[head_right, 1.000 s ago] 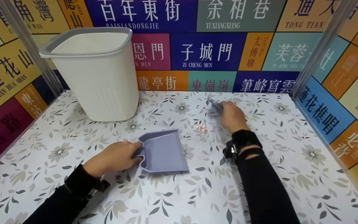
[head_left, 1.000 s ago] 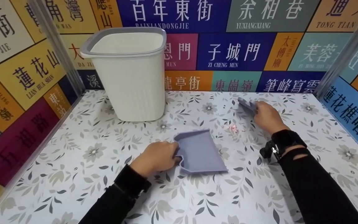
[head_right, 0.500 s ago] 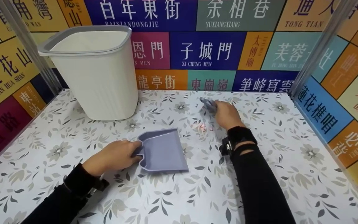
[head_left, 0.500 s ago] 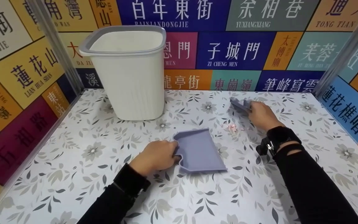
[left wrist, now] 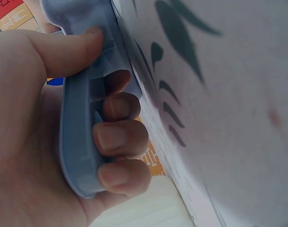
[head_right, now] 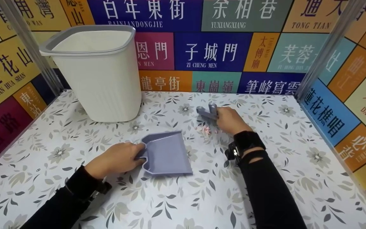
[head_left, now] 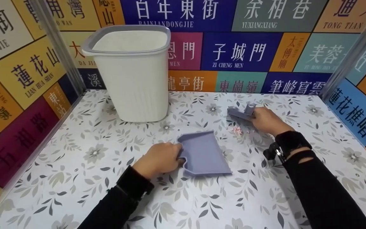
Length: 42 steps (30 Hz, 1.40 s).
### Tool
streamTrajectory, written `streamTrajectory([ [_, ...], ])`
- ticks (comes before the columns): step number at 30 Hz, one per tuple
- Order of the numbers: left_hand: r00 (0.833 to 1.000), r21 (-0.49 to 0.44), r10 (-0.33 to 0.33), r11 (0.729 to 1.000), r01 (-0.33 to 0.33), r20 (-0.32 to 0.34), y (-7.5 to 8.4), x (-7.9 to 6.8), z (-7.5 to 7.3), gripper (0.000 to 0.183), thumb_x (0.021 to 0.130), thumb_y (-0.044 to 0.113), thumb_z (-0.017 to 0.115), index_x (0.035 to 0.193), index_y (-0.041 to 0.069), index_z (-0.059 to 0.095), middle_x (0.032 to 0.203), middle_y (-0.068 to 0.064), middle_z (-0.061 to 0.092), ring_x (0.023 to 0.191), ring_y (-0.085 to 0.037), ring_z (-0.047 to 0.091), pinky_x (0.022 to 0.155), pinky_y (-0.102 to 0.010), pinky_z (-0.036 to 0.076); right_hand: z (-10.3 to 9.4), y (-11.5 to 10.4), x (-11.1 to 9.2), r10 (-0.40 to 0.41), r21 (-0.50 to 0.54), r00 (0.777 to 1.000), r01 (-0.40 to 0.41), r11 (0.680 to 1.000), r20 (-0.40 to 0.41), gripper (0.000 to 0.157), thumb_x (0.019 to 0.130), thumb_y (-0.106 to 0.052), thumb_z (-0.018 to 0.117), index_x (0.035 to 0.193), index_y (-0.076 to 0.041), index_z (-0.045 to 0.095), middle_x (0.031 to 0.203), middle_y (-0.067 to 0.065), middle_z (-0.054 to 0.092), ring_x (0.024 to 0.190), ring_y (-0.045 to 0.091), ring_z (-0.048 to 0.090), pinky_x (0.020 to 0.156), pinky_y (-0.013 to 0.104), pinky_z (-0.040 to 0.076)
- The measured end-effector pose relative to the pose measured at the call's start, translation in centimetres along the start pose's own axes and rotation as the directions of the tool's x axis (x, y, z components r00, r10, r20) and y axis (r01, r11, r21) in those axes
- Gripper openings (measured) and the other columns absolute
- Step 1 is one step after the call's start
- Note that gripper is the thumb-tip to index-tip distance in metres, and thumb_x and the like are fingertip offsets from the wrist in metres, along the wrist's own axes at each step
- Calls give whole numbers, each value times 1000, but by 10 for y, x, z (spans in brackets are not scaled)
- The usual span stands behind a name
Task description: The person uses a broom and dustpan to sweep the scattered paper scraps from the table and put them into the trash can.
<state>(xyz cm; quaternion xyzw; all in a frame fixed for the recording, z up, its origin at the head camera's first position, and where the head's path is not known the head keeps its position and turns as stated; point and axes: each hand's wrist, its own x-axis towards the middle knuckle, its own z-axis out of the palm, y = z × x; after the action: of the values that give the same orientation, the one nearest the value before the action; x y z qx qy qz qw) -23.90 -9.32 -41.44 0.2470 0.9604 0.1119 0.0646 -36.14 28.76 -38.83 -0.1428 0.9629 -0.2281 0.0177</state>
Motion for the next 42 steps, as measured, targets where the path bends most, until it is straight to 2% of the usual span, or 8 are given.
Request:
streamTrajectory([
  [7,1000,2,5,1000,-5,-1,0,0,1,25,102,34,70,107,9,65,83,-3,62,79,-26,64,80,-48,58,1,-5,-11,-28,-5,999,28,1000,20,20,103,-7,63,119,3,69,112,30,72,95,45,69,92,62,53],
  [14,1000,-5,-1,1000,1,-6,0,0,-2,23,101,32,71,102,11,64,82,-2,61,79,-26,64,79,-47,57,2,-5,-18,-73,4,997,73,997,24,29,105,-14,66,125,6,67,125,34,68,118,53,64,105,65,47],
  [22,1000,-13,-3,1000,3,-4,-1,0,-1,22,101,32,71,103,12,64,82,0,60,77,-24,62,77,-44,57,-1,-7,-27,-113,66,992,110,992,51,29,103,-12,68,127,6,68,126,31,69,121,52,64,108,66,45],
  [26,1000,-19,-5,1000,5,4,-1,0,0,22,101,32,71,104,12,64,82,0,60,76,-22,61,75,-43,56,-1,-11,-34,-106,96,991,98,990,81,24,103,-11,69,121,4,69,117,27,73,107,43,69,102,60,50],
  [30,1000,-19,-10,1000,10,7,0,0,-1,21,101,32,71,103,13,63,82,0,60,77,-23,60,75,-43,56,-1,-14,-41,-89,137,988,71,988,129,15,103,-9,67,113,3,69,100,20,74,82,30,69,83,45,54],
  [32,1000,-19,-12,1000,12,8,0,0,-1,21,101,32,71,103,13,63,82,0,60,77,-23,61,76,-43,56,-2,-15,-45,-92,145,985,71,987,147,14,103,-8,66,112,2,69,96,18,74,76,27,67,78,41,53],
  [38,1000,-12,-5,1000,5,3,0,0,-1,21,101,32,71,103,12,64,83,-1,60,78,-24,62,78,-44,57,-4,-19,-54,-141,100,981,128,987,133,14,101,-7,69,112,2,71,112,20,74,99,30,67,93,50,52],
  [42,1000,1,1,1000,-1,-3,0,0,-1,22,101,32,70,103,11,64,83,-2,61,79,-25,63,80,-46,58,-6,-25,-59,-173,68,977,165,984,127,14,100,-9,71,111,1,71,112,19,74,103,34,67,96,55,51],
])
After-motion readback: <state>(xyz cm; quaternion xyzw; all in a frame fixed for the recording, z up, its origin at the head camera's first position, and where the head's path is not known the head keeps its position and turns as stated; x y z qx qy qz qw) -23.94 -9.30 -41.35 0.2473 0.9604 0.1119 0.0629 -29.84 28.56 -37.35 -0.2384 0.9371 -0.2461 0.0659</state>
